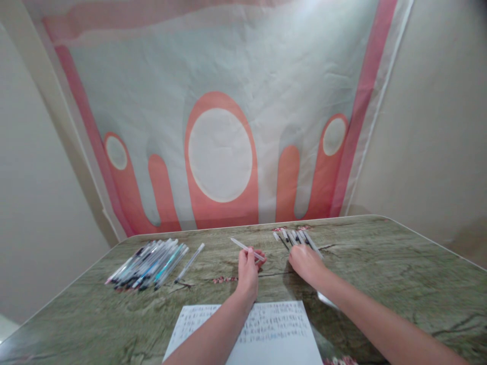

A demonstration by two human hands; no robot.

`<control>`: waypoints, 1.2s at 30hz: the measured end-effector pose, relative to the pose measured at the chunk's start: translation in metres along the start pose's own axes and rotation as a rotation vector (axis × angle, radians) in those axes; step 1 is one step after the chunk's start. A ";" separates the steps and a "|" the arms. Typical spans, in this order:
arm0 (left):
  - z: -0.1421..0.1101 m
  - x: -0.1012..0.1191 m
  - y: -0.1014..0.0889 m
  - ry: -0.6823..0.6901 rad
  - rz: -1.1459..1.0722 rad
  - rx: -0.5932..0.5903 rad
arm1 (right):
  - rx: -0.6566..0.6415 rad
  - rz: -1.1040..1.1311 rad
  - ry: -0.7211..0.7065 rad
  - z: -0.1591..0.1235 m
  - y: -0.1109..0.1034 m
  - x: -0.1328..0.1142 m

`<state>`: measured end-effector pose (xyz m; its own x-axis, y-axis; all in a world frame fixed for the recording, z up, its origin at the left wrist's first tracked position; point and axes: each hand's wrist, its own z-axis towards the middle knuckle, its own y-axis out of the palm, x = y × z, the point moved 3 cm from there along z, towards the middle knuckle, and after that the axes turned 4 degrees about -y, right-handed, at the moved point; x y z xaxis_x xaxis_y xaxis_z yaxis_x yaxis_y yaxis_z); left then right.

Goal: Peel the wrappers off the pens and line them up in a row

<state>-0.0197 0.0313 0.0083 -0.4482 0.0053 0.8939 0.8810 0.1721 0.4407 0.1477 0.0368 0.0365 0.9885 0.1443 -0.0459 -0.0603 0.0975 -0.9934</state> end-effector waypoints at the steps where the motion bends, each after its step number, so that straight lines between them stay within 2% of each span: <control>1: 0.000 0.000 0.000 0.002 0.000 -0.001 | -0.001 0.001 -0.003 0.000 0.000 0.000; 12: 0.001 -0.001 0.000 0.000 0.026 -0.016 | 0.072 0.083 -0.031 0.008 -0.004 0.015; 18: 0.000 0.000 0.001 -0.006 0.060 -0.052 | 0.143 0.187 -0.159 0.028 -0.002 0.026; 24: 0.001 -0.001 0.001 -0.005 0.087 -0.078 | 0.168 0.116 -0.160 0.050 -0.005 0.018; 29: -0.001 0.000 0.002 -0.011 0.096 -0.078 | 0.134 0.046 -0.128 0.063 -0.002 0.006; 36: -0.002 0.001 0.003 -0.011 0.102 -0.091 | 0.095 0.010 -0.133 0.064 0.002 0.000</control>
<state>-0.0174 0.0300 0.0101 -0.3570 0.0286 0.9336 0.9319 0.0798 0.3539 0.1391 0.0996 0.0408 0.9611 0.2741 -0.0353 -0.0894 0.1875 -0.9782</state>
